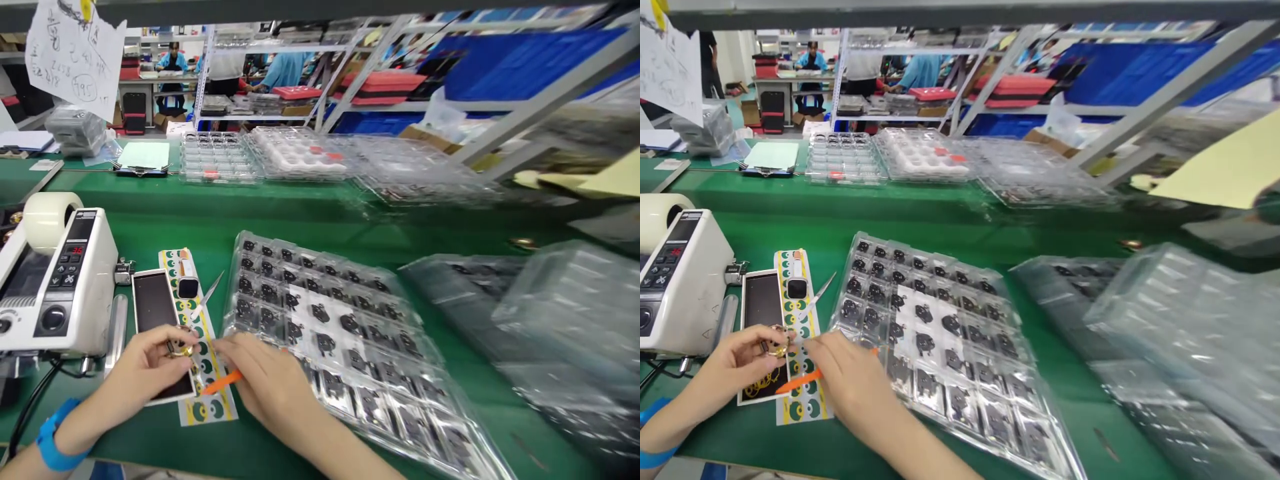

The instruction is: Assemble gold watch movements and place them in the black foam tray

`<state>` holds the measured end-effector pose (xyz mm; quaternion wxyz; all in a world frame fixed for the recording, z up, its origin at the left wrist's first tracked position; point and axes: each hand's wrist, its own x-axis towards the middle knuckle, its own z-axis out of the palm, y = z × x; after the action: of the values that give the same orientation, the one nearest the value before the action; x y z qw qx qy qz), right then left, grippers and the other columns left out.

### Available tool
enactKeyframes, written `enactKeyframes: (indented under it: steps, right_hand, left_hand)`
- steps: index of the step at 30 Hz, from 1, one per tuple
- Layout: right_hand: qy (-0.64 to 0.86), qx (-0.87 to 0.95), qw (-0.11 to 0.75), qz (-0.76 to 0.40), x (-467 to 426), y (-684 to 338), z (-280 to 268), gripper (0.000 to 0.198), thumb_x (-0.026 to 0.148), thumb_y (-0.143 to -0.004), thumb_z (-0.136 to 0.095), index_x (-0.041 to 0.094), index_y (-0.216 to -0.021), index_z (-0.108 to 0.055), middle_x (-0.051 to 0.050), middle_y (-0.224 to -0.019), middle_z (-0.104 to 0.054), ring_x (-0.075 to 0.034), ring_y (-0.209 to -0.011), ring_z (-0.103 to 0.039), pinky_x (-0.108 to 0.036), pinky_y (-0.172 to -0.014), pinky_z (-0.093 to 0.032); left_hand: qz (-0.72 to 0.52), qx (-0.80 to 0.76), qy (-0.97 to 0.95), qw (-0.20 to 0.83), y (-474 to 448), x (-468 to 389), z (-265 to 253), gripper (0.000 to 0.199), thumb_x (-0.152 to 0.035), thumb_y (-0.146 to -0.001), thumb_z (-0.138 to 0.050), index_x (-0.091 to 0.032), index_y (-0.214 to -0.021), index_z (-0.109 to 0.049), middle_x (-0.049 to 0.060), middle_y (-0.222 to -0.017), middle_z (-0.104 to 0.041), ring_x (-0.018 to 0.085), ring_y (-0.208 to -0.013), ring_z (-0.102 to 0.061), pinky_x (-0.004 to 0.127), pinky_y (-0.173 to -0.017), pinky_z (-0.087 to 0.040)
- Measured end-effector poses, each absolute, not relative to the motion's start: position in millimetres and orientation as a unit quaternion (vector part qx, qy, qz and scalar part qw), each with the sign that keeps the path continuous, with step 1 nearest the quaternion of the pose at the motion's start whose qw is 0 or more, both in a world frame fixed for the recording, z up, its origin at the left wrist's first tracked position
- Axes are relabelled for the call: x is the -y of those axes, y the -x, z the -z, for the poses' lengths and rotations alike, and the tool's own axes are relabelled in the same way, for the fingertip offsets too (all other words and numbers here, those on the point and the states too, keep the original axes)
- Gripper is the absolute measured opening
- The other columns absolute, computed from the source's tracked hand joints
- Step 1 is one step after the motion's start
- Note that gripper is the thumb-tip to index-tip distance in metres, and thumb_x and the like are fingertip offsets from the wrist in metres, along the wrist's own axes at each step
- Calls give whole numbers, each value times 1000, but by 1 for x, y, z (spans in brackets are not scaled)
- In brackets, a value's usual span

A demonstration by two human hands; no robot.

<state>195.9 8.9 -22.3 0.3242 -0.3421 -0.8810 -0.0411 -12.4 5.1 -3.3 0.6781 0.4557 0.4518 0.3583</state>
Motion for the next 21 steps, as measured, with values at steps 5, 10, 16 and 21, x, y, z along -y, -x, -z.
enactKeyframes:
  steps: [5, 10, 16, 21]
  right_hand:
    - [311, 871, 378, -49, -6, -166, 9, 47, -3, -82, -32, 16, -122, -49, -4, -75, -65, -18, -64, -60, -26, -50, -46]
    - [361, 770, 451, -271, -8, -160, 10, 22, 9, -90, -49, 22, -106, -57, -3, -82, -66, -16, -69, -63, -25, -60, -52]
    - [388, 675, 475, -410, -12, -168, 8, 18, 17, -91, -53, 21, -81, -66, -2, -75, -61, -14, -66, -57, -24, -56, -46]
    - [449, 583, 493, -465, -22, -176, 5, 17, 30, -84, -65, 22, -69, -69, -3, -73, -59, -15, -64, -54, -25, -51, -42]
  left_hand:
    - [-354, -458, -483, 657, 10, -3, 4, 23, -36, -72, -75, -14, -74, -69, 4, -76, -63, 13, -65, -55, 22, -59, -45]
    - [-363, -507, -501, 600, 12, -3, 3, 25, -37, -73, -74, -13, -68, -70, 5, -72, -61, 12, -61, -51, 22, -52, -40]
    - [-403, -470, -449, 644, 10, -3, 4, 24, -38, -78, -73, -19, -93, -73, 4, -83, -66, 14, -72, -60, 24, -68, -54]
    - [-426, -398, -392, 712, 11, -1, 3, 37, -34, -88, -64, -33, -125, -61, 5, -125, -64, 22, -115, -61, 33, -97, -53]
